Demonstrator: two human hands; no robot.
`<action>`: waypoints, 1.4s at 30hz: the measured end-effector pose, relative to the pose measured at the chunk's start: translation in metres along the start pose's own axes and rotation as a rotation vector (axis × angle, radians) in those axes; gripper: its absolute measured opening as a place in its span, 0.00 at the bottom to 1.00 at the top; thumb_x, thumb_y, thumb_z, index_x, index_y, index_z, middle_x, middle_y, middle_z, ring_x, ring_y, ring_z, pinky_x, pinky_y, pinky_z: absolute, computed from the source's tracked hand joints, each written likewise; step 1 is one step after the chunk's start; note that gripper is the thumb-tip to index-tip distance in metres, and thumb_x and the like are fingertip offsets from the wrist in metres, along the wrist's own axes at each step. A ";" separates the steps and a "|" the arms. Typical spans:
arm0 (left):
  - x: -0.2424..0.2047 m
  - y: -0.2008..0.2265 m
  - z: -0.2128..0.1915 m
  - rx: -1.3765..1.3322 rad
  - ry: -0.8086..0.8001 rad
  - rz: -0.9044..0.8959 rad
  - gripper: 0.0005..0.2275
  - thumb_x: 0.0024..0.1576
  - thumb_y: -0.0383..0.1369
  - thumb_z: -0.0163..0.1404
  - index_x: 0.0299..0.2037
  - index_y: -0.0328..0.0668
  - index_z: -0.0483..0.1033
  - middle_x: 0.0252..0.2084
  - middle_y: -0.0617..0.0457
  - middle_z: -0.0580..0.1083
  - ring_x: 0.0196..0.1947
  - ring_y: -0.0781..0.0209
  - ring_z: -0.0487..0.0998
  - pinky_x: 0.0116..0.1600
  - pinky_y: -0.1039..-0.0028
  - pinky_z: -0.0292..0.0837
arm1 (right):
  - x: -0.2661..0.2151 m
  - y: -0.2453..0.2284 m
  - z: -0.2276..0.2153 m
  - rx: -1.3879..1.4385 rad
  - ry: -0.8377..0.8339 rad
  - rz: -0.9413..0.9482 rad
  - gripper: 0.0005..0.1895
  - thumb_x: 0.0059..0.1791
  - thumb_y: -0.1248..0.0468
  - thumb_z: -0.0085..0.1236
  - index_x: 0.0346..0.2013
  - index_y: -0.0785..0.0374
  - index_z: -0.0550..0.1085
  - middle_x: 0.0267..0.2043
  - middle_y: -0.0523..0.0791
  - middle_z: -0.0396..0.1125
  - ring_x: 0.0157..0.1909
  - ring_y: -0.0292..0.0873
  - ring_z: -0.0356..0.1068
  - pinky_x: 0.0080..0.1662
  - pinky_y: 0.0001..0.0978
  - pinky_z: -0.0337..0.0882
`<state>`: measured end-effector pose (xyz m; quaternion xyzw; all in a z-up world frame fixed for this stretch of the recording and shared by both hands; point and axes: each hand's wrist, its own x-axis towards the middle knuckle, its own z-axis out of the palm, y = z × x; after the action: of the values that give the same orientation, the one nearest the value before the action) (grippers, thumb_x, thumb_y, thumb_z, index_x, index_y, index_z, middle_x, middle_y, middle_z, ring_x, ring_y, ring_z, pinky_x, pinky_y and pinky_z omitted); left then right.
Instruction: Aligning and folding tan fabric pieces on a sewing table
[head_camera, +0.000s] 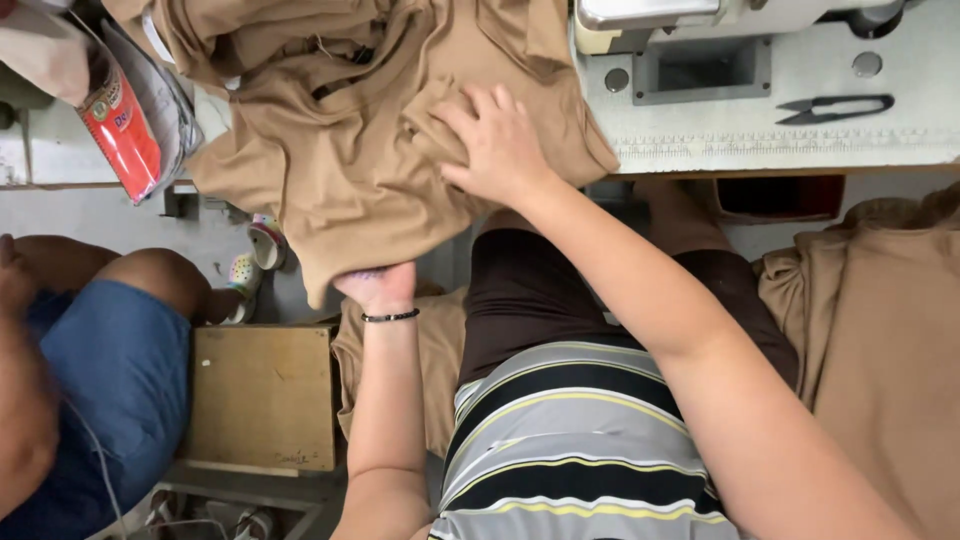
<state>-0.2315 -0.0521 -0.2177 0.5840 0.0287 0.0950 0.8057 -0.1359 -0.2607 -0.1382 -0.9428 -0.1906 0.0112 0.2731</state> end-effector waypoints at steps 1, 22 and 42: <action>0.002 -0.001 0.002 -0.104 0.025 -0.015 0.15 0.61 0.44 0.50 0.54 0.52 0.75 0.56 0.52 0.74 0.60 0.52 0.73 0.67 0.59 0.64 | 0.004 0.001 0.002 0.155 0.051 -0.017 0.21 0.50 0.50 0.54 0.55 0.51 0.73 0.58 0.45 0.67 0.61 0.50 0.61 0.54 0.49 0.72; 0.007 0.038 0.010 0.880 0.096 -0.243 0.26 0.58 0.50 0.54 0.58 0.36 0.73 0.62 0.45 0.73 0.65 0.58 0.69 0.71 0.71 0.59 | -0.186 0.245 -0.147 -0.607 0.921 0.187 0.40 0.66 0.36 0.47 0.48 0.74 0.85 0.57 0.55 0.66 0.57 0.55 0.61 0.51 0.56 0.66; -0.035 0.200 0.161 0.750 -1.105 0.748 0.14 0.65 0.38 0.46 0.49 0.33 0.75 0.35 0.48 0.76 0.28 0.53 0.75 0.36 0.65 0.72 | -0.216 -0.020 -0.151 0.348 0.006 -0.417 0.17 0.54 0.51 0.56 0.52 0.56 0.67 0.31 0.43 0.71 0.24 0.46 0.71 0.27 0.37 0.69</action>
<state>-0.2643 -0.1497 0.0205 0.7518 -0.5478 0.0395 0.3649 -0.3243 -0.4012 -0.0173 -0.8221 -0.3751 -0.0157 0.4280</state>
